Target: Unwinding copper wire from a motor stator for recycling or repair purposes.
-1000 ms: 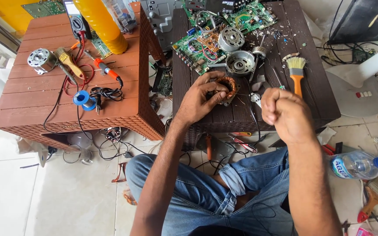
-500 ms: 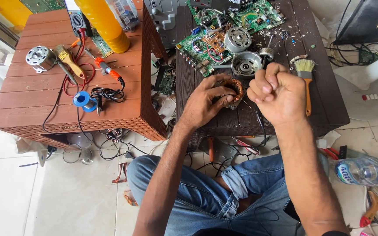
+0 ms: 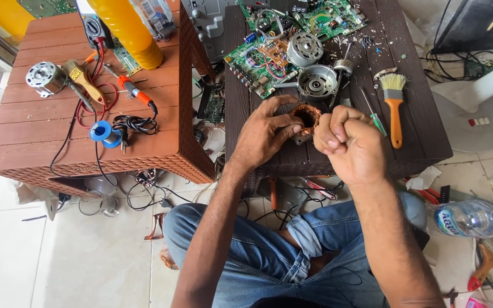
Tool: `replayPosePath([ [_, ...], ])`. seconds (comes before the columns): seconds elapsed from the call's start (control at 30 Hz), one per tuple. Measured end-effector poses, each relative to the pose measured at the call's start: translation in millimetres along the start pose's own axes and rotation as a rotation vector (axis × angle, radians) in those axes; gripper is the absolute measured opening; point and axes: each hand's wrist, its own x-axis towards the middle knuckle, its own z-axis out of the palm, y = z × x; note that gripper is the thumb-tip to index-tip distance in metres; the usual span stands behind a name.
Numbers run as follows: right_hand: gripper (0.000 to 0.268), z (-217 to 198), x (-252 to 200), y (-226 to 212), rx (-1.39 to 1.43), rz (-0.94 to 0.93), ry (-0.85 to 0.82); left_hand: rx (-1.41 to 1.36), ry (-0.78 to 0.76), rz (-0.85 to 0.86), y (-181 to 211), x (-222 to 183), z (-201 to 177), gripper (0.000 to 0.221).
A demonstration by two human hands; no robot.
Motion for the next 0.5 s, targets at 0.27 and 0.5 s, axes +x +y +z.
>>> replayPosePath([
  [0.27,0.009,-38.2,-14.8,6.9,0.112,-0.028,0.060,0.084,0.025,-0.018,2.4,-0.1,1.2,0.017],
  [0.5,0.009,-35.2,-12.3,6.5,0.135,-0.047,0.067,0.327,0.077,-0.003,42.3,4.6,-1.2,0.014],
])
